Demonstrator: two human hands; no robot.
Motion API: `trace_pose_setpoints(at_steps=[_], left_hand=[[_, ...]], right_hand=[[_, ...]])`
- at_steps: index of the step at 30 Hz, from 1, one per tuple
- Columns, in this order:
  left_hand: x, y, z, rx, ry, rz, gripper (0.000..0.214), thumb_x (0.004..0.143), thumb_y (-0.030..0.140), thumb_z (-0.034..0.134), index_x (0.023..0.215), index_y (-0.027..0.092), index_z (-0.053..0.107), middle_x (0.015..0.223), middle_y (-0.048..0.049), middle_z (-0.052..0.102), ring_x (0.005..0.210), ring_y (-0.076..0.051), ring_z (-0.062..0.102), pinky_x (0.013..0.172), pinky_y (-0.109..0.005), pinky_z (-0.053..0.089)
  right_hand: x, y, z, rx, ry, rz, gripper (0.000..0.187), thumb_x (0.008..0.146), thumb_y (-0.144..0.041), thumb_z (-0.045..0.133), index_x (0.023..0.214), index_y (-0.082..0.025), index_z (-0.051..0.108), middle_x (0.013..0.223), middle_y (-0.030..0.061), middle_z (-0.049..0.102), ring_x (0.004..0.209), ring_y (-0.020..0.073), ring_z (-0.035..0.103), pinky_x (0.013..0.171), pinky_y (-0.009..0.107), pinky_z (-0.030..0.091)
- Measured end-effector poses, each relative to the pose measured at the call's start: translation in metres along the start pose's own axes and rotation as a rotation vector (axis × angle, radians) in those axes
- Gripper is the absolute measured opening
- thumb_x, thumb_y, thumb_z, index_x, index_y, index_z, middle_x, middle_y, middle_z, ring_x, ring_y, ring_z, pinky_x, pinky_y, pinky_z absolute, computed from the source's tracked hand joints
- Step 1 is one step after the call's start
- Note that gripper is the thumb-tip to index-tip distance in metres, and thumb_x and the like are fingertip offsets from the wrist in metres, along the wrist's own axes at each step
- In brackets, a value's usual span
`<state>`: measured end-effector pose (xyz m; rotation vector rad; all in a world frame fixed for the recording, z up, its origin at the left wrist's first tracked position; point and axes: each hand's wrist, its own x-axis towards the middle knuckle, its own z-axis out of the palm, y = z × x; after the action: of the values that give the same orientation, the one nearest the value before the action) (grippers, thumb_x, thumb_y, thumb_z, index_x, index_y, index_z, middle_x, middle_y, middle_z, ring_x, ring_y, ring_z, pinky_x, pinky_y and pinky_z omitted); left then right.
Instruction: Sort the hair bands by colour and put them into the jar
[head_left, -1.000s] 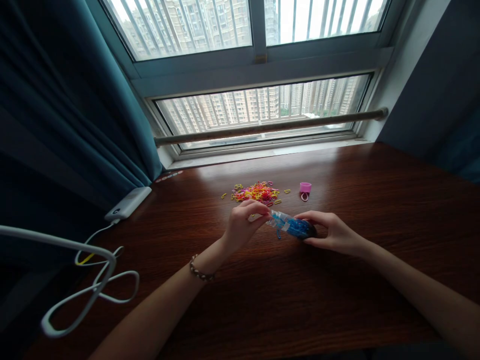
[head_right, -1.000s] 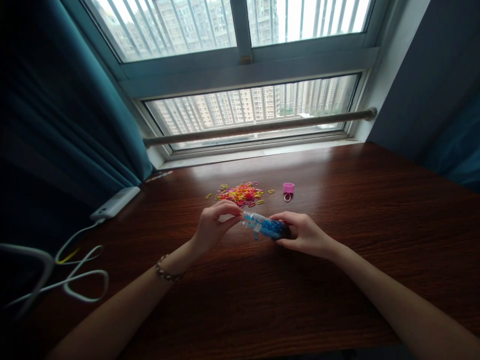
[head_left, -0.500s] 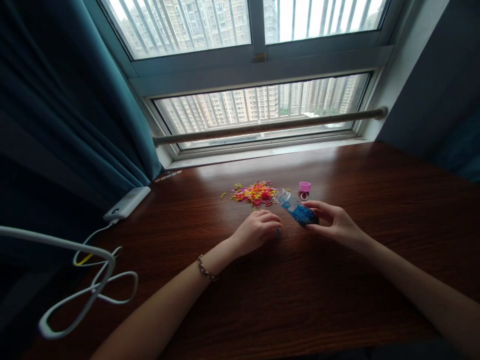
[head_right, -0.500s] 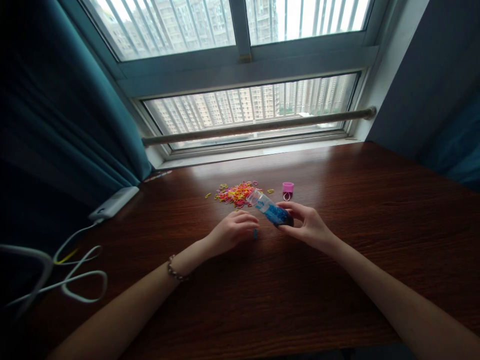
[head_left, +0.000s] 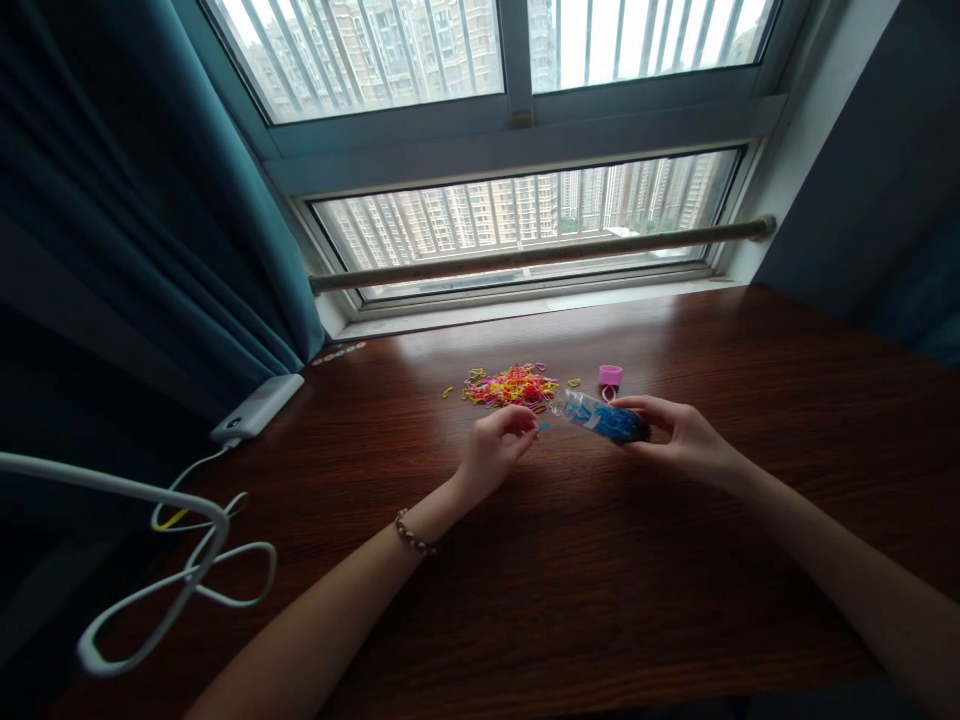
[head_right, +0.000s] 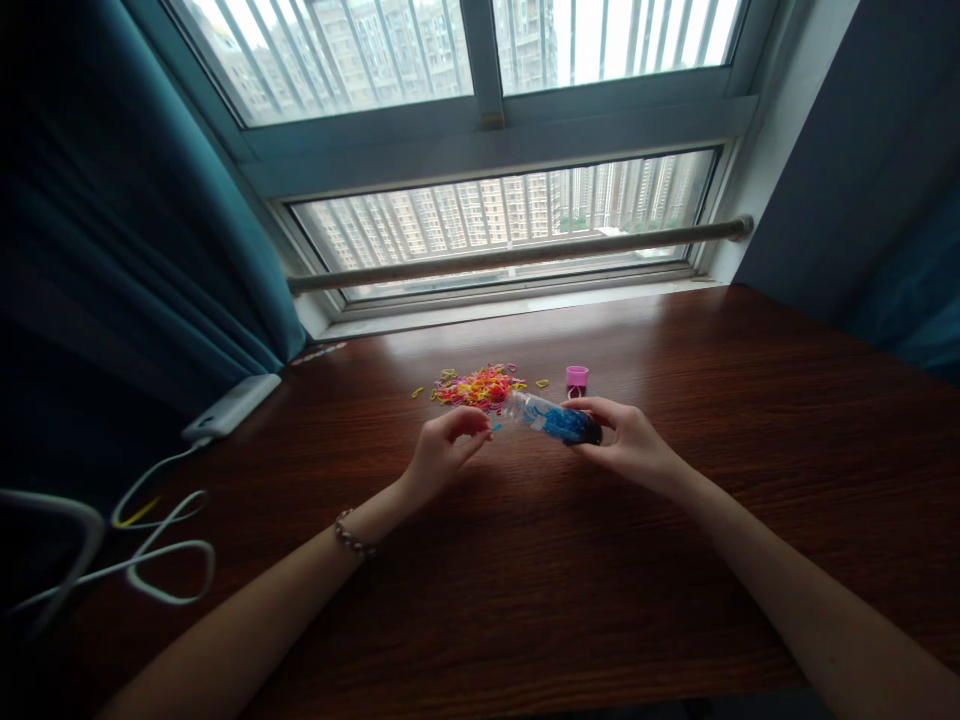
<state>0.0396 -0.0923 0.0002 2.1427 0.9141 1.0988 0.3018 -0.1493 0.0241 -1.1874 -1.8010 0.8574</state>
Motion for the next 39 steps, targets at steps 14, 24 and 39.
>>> trace_pose_setpoints(at_steps=[14, 24, 39], left_hand=[[-0.003, 0.012, 0.002, -0.237, 0.045, 0.008, 0.022, 0.073, 0.021, 0.063, 0.093, 0.015, 0.057, 0.088, -0.0050, 0.061, 0.073, -0.012, 0.058, 0.069, -0.026, 0.051], [0.000, 0.009, 0.001, -0.292, 0.205, 0.009, 0.014, 0.079, 0.020, 0.056, 0.092, 0.016, 0.058, 0.099, -0.0075, 0.058, 0.095, -0.017, 0.056, 0.084, -0.032, 0.050], [-0.003, 0.006, 0.002, 0.086, 0.065, 0.186, 0.009, 0.080, 0.017, 0.052, 0.082, 0.018, 0.061, 0.092, -0.0075, 0.061, 0.090, -0.017, 0.057, 0.082, -0.031, 0.046]], right_hand=[[-0.001, 0.001, 0.007, -0.125, -0.110, -0.077, 0.042, 0.068, -0.021, 0.063, 0.109, -0.019, 0.057, 0.105, 0.0049, 0.062, 0.096, 0.0227, 0.057, 0.085, 0.033, 0.045], [0.004, 0.022, 0.019, 0.428, 0.240, 0.071, 0.054, 0.066, -0.032, 0.069, 0.113, -0.022, 0.045, 0.109, 0.0080, 0.059, 0.100, 0.0226, 0.057, 0.089, 0.039, 0.044], [0.021, 0.093, -0.025, -0.324, 0.758, 0.092, 0.055, 0.058, -0.043, 0.070, 0.102, -0.013, 0.055, 0.101, 0.0108, 0.051, 0.085, 0.0247, 0.058, 0.076, 0.041, 0.052]])
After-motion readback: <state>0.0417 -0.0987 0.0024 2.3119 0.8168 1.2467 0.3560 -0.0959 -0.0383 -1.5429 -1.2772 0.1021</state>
